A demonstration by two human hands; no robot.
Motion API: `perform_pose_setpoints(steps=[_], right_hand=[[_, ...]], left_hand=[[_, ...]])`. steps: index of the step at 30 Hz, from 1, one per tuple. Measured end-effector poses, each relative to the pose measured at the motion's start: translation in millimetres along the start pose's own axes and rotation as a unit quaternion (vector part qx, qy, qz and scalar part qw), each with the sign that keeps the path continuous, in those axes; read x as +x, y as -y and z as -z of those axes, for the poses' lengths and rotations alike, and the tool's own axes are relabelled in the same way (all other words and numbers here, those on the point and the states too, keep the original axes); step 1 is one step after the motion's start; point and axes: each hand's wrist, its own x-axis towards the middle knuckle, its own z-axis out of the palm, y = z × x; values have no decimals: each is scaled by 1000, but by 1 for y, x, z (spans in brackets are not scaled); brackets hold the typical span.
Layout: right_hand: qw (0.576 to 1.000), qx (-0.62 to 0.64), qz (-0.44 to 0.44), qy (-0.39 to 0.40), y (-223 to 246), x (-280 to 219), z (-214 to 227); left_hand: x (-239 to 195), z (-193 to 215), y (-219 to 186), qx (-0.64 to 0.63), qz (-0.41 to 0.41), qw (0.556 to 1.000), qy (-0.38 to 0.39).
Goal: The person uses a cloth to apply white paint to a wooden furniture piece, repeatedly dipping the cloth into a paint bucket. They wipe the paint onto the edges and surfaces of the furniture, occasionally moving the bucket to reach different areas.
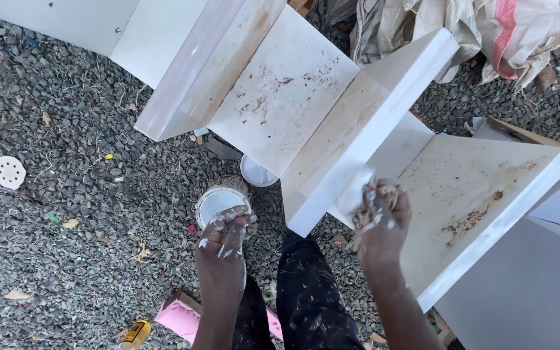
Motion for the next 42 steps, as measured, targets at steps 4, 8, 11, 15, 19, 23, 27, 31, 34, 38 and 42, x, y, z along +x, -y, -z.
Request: perform_pose_setpoints(steps=[4,8,11,15,19,23,27,31,34,38,42], right_hand=[[983,-150,46,98,-73,-86,27],[979,-162,-2,123,-149,-127,33],[974,-153,-54,157,-194,-137,7],[971,-143,-59,182,-284,-108,-16],[953,-207,-135,178,-332,-92,-29],[794,-580,-88,158,-335,-85,-66],[785,-574,-17,231,-375,-48,-102],[711,-634,143,268,-451,16,-131],[636,-695,218,256,-508,72,-142],[616,-734,187,217,-505,64,-170],[645,-728,154,174,-510,71,-181]], left_hand=[[7,23,15,57,22,998,14],[24,65,70,78,203,975,-41],[43,113,198,57,222,973,-21],[60,156,228,155,337,929,-7],[75,189,400,487,238,824,165],[92,185,376,34,411,907,-83],[101,173,449,199,354,914,13],[86,181,429,139,398,907,-9],[66,198,416,88,434,896,-33],[45,222,401,16,469,881,-69],[39,232,382,-32,492,864,-96]])
